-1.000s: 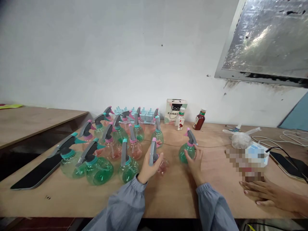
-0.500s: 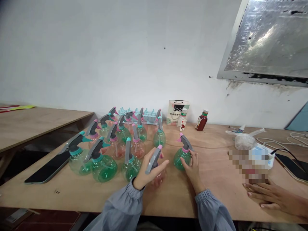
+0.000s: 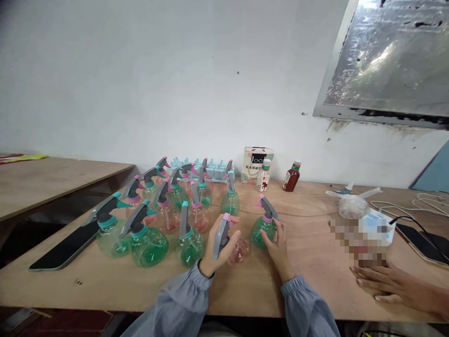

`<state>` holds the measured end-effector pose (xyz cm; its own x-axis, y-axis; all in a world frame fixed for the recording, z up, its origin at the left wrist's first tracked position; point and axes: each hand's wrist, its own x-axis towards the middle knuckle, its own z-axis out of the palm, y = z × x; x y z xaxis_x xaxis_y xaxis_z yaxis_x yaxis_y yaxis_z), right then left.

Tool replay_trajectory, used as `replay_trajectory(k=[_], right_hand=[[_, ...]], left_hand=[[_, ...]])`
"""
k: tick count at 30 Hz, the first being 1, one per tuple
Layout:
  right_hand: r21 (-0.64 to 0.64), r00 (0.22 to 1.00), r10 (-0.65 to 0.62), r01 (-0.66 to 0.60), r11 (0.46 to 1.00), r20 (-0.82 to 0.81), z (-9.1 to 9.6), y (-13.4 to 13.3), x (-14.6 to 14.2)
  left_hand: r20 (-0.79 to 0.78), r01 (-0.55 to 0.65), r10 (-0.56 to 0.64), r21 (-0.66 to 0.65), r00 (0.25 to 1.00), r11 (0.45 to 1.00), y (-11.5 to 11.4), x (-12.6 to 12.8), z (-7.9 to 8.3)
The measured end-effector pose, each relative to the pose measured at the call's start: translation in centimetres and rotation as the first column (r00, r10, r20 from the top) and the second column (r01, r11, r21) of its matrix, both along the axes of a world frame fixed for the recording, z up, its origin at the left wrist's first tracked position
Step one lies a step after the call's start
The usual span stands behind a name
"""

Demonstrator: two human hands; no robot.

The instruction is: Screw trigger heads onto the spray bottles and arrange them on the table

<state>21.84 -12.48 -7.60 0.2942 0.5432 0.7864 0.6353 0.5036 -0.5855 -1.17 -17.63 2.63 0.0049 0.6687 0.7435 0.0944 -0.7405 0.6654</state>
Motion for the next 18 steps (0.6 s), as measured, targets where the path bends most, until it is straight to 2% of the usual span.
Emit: replay_trajectory(k=[4, 9, 14, 18], right_hand=[[0.001, 1.000, -0.002, 0.002, 1.000, 0.005, 0.01, -0.04, -0.03], [-0.007, 1.000, 0.003, -0.003, 1.000, 0.007, -0.02, -0.09, 0.00], [-0.002, 1.000, 0.009, -0.009, 1.000, 0.004, 0.00, -0.10, -0.01], [-0.014, 1.000, 0.017, -0.017, 1.000, -0.011, -0.05, -0.06, -0.03]], left_hand=[[0.036, -0.002, 0.003, -0.043, 0.999, 0.999, -0.12, -0.20, 0.10], [-0.022, 0.070, -0.072, -0.070, 0.997, 0.995, 0.12, -0.73, 0.27], [0.086, 0.068, -0.063, -0.051, 0.994, 0.996, 0.23, -0.64, 0.05], [-0.015, 0.109, -0.109, -0.009, 0.994, 0.994, -0.07, -0.66, 0.35]])
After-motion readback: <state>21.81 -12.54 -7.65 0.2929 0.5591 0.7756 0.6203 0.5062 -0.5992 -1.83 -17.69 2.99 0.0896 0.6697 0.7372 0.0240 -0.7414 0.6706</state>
